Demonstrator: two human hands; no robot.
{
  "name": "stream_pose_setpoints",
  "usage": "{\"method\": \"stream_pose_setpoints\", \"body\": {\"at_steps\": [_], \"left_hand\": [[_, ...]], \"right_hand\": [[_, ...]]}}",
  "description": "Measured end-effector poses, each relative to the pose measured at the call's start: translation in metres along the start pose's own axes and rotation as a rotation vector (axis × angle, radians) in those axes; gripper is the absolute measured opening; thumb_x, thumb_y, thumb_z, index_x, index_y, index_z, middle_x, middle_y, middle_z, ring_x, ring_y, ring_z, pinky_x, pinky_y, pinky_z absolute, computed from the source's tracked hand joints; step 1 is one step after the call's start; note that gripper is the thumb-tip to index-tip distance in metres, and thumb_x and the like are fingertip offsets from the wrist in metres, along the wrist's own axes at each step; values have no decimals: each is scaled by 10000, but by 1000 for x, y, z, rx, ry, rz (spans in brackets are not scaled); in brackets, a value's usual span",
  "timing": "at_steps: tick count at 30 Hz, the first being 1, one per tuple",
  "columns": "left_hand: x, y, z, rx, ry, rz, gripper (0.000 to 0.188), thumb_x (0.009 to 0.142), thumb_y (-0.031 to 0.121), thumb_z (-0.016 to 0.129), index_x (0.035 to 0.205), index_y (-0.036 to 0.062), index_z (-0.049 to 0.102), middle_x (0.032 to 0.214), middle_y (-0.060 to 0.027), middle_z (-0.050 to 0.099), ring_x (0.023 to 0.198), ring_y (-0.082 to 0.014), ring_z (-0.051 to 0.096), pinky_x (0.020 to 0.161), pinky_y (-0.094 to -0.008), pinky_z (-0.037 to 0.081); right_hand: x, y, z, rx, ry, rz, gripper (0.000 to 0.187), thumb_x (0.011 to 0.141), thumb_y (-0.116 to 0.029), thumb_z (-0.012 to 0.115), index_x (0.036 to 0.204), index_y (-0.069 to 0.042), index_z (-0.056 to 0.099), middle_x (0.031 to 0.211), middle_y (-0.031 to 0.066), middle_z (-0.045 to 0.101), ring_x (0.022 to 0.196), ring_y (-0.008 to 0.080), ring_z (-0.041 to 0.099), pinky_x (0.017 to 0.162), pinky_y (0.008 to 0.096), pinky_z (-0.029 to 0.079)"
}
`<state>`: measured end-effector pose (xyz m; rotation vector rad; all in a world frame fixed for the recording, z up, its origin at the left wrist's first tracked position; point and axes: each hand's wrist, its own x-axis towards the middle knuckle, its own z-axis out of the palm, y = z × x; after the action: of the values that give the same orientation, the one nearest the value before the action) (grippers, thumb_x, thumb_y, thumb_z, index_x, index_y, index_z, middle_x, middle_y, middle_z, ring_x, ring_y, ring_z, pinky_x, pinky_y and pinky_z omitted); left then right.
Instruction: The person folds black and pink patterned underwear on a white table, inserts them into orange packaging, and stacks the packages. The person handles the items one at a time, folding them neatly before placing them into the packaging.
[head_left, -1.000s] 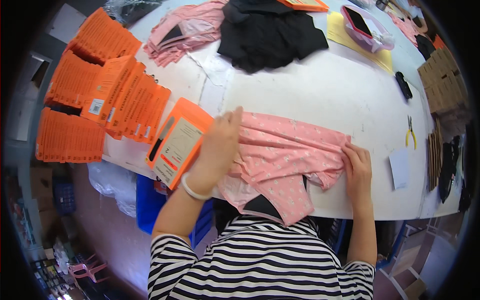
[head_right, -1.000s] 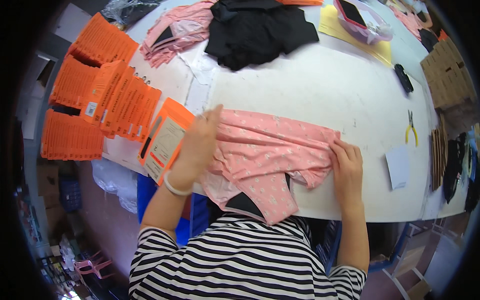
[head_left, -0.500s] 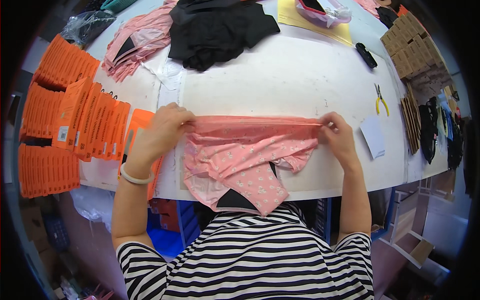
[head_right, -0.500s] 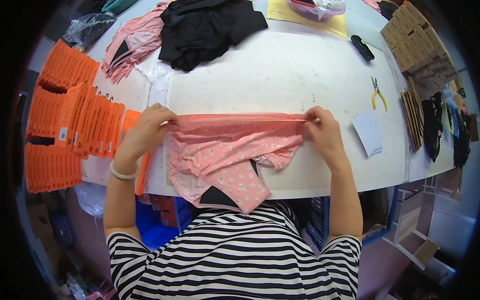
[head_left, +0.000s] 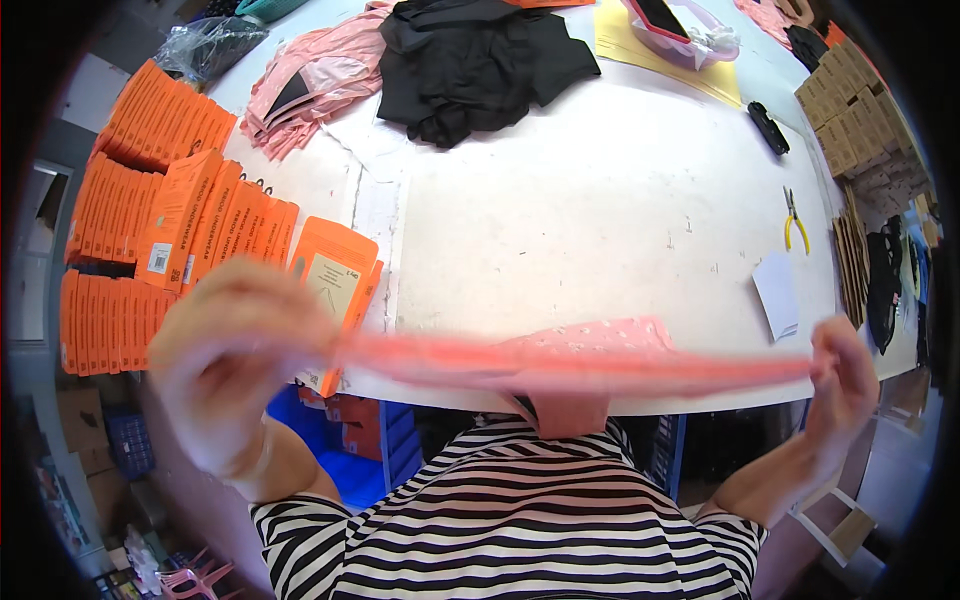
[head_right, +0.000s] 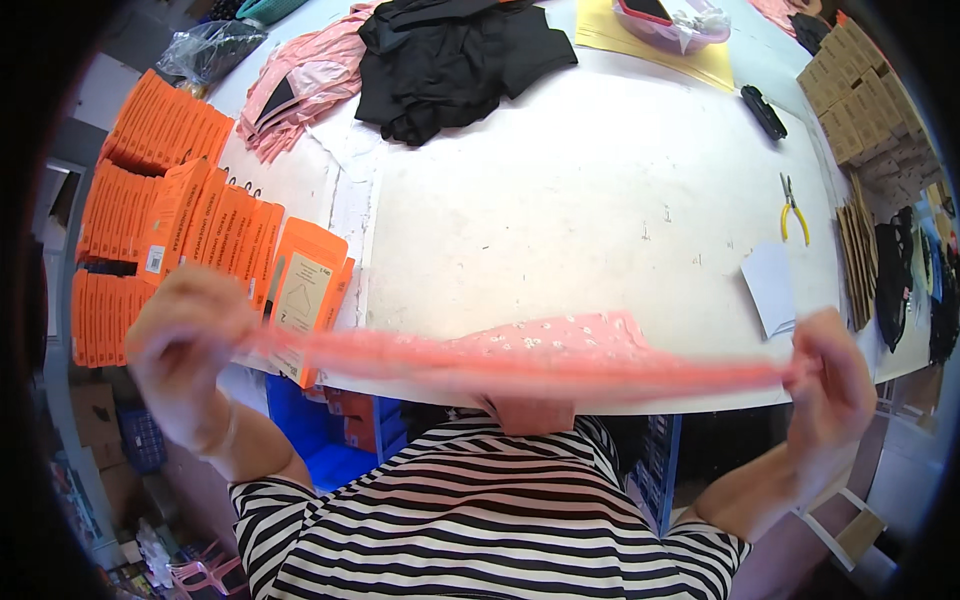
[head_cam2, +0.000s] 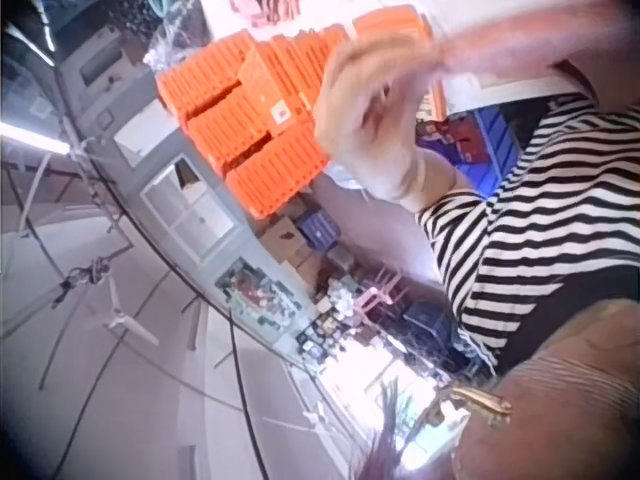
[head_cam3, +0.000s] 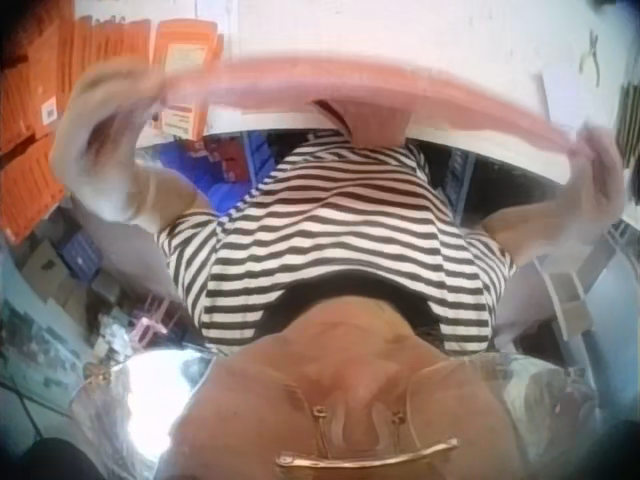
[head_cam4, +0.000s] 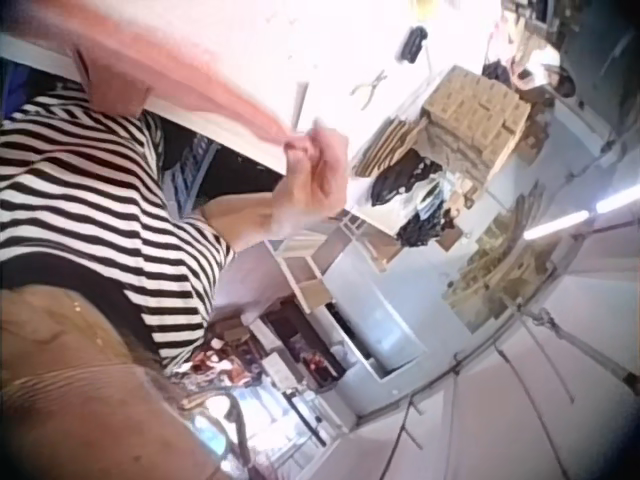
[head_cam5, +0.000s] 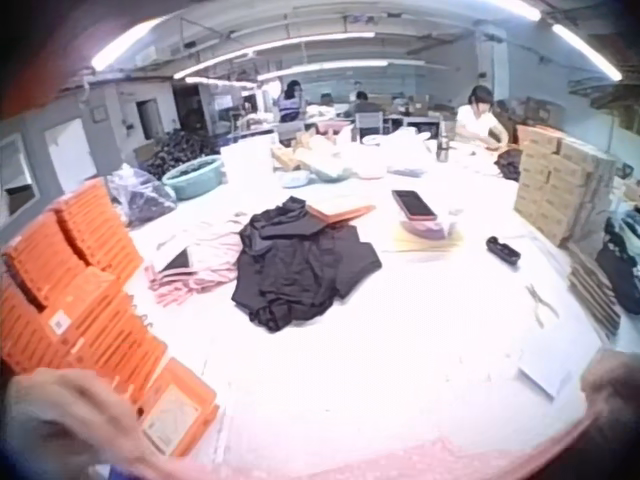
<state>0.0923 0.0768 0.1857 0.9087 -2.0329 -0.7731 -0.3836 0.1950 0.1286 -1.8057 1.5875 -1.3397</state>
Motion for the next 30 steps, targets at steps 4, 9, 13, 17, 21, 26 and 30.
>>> {"method": "stream_pose_setpoints", "body": {"at_steps": [4, 9, 13, 17, 21, 26, 30], "left_hand": [[-26, 9, -16, -367, -21, 178, 164, 739, -46, 781, 887, -2, 729, 848, -122, 705, 769, -212, 662, 692, -320, 510], [-19, -26, 43, 319, 266, -229, 110, 779, -61, 732, 844, 4, 671, 848, -122, 718, 768, -247, 670, 705, -332, 502], [-3, -116, 93, 548, 53, -190, 108, 812, -42, 685, 880, 3, 614, 847, -138, 651, 779, -321, 643, 699, -406, 495], [1, -163, 122, 677, 56, -155, 96, 832, -45, 643, 883, 13, 584, 960, -137, 602, 797, -343, 619, 690, -437, 480], [-3, -177, 129, 870, 61, -99, 63, 826, -29, 606, 864, 16, 584, 1032, -141, 590, 798, -335, 610, 711, -428, 483], [-7, -175, 134, 1059, 3, -24, 126, 825, 20, 619, 948, 2, 637, 1086, -116, 624, 960, -310, 601, 820, -398, 493], [-26, -166, 144, 1088, -86, -87, 325, 827, 14, 607, 1143, -42, 656, 1138, -130, 642, 1064, -319, 574, 906, -403, 490]], "right_hand": [[-10, -6, 7, 253, 12, -212, 305, 892, -289, 773, 845, -53, 585, 781, 33, 518, 705, 145, 442, 662, 286, 367], [-10, 25, 46, 130, 53, 248, 30, 959, -10, 636, 980, 3, 652, 845, 56, 625, 824, 149, 588, 774, 286, 485], [22, 99, 120, -6, -38, 328, 148, 973, -102, 672, 1065, 13, 683, 926, 88, 709, 849, 135, 654, 807, 280, 522], [30, 123, 162, -164, 33, 414, 141, 951, -142, 694, 1042, -35, 684, 861, 110, 686, 769, 225, 658, 750, 355, 523], [30, 121, 175, -466, 63, 176, 70, 945, -113, 683, 993, -66, 662, 822, 59, 644, 801, 201, 632, 744, 354, 484], [26, 130, 174, -712, 62, -83, 141, 884, -143, 721, 1017, -118, 684, 834, 39, 587, 866, 228, 581, 785, 393, 428], [14, 130, 164, -816, -24, -113, 249, 880, -182, 725, 1125, -142, 713, 802, 36, 580, 799, 232, 584, 734, 397, 430]]}}
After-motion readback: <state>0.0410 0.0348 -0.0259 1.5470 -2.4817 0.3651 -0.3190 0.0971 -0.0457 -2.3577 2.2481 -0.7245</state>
